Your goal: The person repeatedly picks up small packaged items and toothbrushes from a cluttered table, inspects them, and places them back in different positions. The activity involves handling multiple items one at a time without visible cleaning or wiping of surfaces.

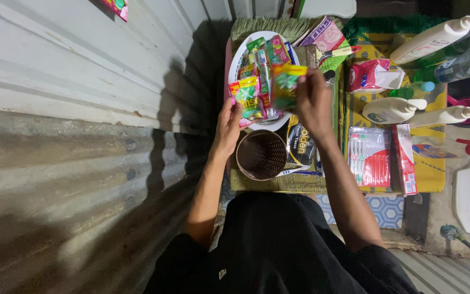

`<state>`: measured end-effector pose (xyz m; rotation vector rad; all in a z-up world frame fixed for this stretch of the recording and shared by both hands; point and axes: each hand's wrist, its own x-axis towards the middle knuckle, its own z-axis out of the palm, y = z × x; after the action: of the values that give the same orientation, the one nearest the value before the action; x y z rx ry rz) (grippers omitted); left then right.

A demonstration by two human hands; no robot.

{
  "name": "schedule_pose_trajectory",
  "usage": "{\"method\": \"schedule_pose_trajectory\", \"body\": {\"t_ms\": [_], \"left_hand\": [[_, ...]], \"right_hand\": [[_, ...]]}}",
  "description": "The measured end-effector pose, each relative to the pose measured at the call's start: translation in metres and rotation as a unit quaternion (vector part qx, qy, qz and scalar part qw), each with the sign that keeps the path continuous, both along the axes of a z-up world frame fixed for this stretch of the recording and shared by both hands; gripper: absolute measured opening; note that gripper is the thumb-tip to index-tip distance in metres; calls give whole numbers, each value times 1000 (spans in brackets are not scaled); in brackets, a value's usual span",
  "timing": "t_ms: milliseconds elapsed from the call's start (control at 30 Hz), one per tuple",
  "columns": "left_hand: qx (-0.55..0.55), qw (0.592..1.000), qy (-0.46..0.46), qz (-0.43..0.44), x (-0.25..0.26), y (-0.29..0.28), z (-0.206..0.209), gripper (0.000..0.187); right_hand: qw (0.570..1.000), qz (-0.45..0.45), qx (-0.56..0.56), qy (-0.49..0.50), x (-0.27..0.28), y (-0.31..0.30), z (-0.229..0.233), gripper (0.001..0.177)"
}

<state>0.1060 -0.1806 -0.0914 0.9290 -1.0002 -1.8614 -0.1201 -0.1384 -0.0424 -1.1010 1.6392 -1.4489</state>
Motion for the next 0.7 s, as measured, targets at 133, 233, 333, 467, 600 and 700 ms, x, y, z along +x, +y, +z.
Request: {"method": "schedule_pose_trajectory", "body": {"t_ms": [133, 233, 333, 467, 600, 700], "left_hand": [[-4, 1000, 5, -24, -11, 2, 19, 40], [-102, 990, -93, -15, -20, 5, 23, 42], [-160, 966, -204, 12, -20, 5, 17, 38], [-202, 953, -222, 48, -8, 3, 4, 31], [-193, 955, -214, 67, 12, 2, -10, 28], [-113, 982, -137, 64, 19, 1, -17, 31]], "right_hand": [[988, 8, -16, 153, 31, -10, 11, 15], [978, -41, -79, 189, 55, -13, 0, 20], [983, -49, -110, 141, 60, -14, -24, 25], [997, -30, 61, 41, 18, -25, -64, 32], [955, -42, 108, 273, -11, -19, -103, 36], [945, -35, 153, 286, -8, -27, -121, 40]]}}
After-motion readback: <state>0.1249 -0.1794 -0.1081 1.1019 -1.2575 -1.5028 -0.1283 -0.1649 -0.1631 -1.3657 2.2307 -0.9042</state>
